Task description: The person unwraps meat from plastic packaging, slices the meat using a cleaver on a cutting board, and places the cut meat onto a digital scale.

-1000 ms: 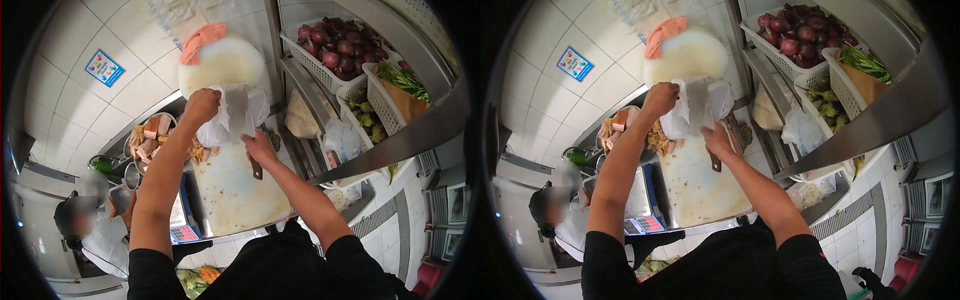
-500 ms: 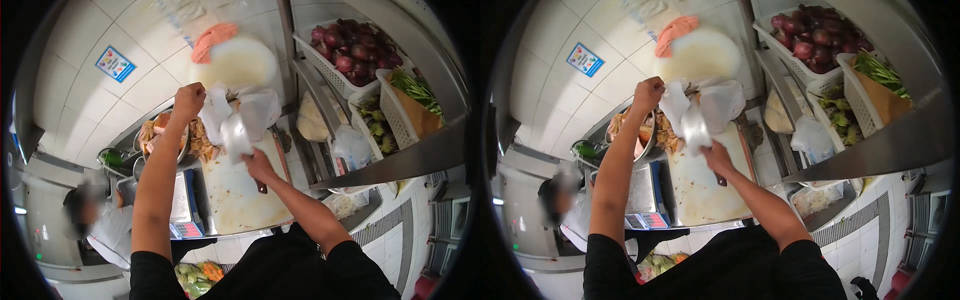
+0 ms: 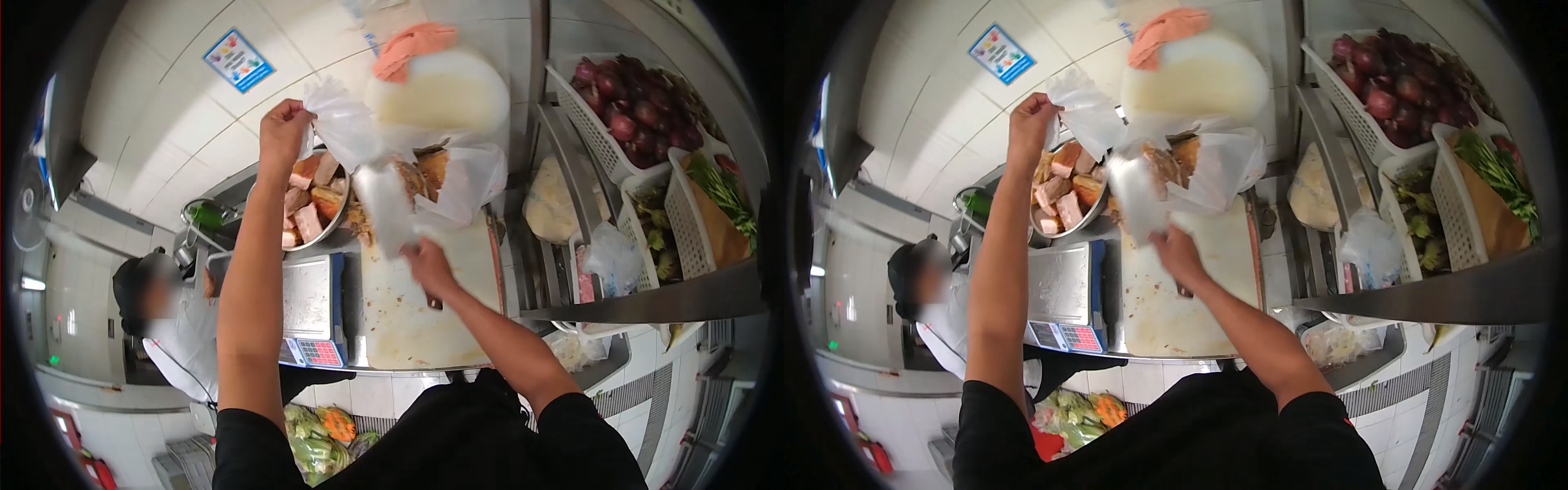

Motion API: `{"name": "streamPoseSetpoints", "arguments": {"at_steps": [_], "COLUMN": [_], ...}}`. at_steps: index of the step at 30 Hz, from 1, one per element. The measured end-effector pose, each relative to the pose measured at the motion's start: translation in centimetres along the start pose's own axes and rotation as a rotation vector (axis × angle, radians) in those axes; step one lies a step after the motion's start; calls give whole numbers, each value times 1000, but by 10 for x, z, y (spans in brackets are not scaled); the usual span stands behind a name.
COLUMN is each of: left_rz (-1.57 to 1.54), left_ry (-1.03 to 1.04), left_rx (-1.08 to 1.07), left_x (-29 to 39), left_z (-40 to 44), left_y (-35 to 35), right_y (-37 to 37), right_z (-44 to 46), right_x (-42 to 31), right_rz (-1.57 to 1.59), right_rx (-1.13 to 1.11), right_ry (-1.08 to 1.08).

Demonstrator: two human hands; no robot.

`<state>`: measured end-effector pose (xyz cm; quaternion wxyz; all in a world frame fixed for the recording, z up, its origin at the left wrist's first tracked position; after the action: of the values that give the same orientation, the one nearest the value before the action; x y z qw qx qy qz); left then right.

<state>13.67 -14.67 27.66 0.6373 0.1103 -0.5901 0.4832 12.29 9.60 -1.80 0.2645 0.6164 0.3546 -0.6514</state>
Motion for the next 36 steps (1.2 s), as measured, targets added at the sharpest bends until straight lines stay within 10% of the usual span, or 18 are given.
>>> {"name": "streamPoseSetpoints", "arguments": {"at_steps": [3,9,18,27,36], "left_rz": [-96,-157,46,-342,-42], "left_ry": [-69,-252,-1018,-1131,-1197], "left_rx": [-9,-38,-211,337,6], "left_x": [25,22,-245,-486,-550], "left_z": [-36,-195,-559,-664,-659], "left_y": [-24,-85,-201,-51,38], "right_y": [-65,-88,-124,-118,-131], "right_z": [34,12,-160,-187,-242], "right_x": [-61,-87,51,54,40], "right_rz": [278,239,-126,-130,-465], "right_rx": [348,202,191,173,238], "right_ry": [-100,-65,316,381,396]}}
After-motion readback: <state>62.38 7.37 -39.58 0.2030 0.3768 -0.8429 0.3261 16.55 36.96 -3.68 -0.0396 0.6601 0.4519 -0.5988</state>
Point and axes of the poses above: each hand's wrist, its own z-axis towards the middle knuckle, its own y-axis out of the palm, x = y × z, the point moved 8 cm from there along z, towards the middle knuckle, and after that the axes turned 8 degrees about -y, right-handed, at the moved point
